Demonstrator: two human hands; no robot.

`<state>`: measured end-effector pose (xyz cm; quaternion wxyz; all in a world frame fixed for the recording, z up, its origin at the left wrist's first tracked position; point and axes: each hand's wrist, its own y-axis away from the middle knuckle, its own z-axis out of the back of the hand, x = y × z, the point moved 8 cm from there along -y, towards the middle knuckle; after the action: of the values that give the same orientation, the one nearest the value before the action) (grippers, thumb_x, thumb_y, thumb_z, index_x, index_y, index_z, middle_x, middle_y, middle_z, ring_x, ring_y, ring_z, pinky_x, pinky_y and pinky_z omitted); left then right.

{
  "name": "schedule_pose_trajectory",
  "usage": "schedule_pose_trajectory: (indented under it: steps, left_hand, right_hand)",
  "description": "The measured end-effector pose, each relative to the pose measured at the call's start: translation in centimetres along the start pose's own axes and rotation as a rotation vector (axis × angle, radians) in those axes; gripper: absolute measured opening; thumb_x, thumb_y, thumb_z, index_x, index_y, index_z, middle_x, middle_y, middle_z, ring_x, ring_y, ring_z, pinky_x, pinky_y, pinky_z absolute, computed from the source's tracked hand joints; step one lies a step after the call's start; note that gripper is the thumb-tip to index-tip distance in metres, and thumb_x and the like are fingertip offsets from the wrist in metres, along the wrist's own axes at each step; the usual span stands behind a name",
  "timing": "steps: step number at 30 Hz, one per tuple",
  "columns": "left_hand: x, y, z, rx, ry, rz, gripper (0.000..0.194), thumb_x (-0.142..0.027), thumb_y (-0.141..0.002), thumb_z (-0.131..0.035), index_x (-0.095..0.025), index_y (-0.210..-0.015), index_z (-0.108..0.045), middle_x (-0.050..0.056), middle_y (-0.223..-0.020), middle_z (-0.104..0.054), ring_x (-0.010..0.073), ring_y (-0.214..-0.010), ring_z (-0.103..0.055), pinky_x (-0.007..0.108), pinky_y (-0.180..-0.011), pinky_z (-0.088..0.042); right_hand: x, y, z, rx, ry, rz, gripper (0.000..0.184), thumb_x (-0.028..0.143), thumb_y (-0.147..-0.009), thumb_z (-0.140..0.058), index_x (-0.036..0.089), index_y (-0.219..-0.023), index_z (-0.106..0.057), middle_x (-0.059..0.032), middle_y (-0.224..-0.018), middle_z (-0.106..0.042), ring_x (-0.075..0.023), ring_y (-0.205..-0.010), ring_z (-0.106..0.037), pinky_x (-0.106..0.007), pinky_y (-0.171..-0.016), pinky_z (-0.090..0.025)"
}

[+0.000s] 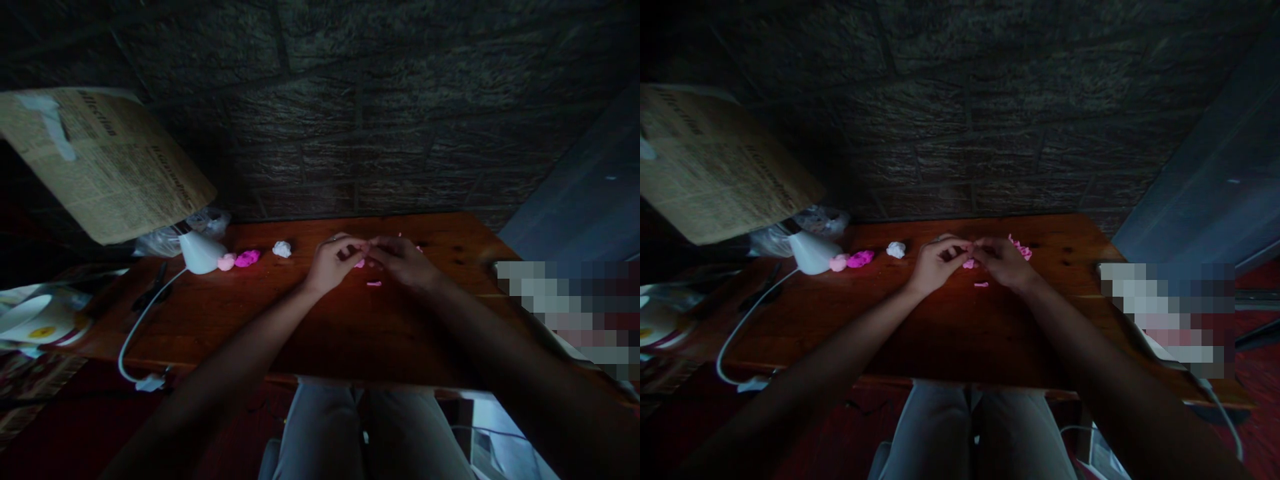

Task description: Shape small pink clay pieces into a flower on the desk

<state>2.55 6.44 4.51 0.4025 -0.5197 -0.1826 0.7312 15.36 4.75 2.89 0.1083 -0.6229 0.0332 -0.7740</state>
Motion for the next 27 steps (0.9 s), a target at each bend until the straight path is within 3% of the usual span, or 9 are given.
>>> schedule_pose_trajectory:
  steps: [14, 27]
  left_hand:
    - [0.4, -0.2, 0.5, -0.050, 0.007, 0.016, 0.006, -0.021, -0.086, -0.072, -0.018, -0.090, -0.074, 0.004, -0.086, -0.071, 0.0098, -0.065, -0.058, 0.023, -0.059, -0.048]
    - [0.4, -0.2, 0.1, 0.002, 0.002, 0.021, 0.013, -0.020, -0.089, -0.068, -0.017, -0.099, -0.074, 0.007, -0.095, -0.072, 0.0111, -0.072, -0.062, 0.024, -0.063, -0.051]
  right_hand:
    - [-0.3, 0.3, 0.1, -0.055, -0.122, -0.146, 0.036, 0.056, -0.069, -0.077, 0.021, -0.072, -0.075, -0.0024, -0.069, -0.068, -0.0132, -0.063, -0.054, -0.029, -0.061, -0.042]
    - [-1.5, 0.3, 0.5, -0.092, -0.245, -0.220, 0.030, 0.049, -0.065, -0.083, 0.022, -0.077, -0.076, -0.0049, -0.081, -0.074, -0.0125, -0.067, -0.057, -0.026, -0.059, -0.044]
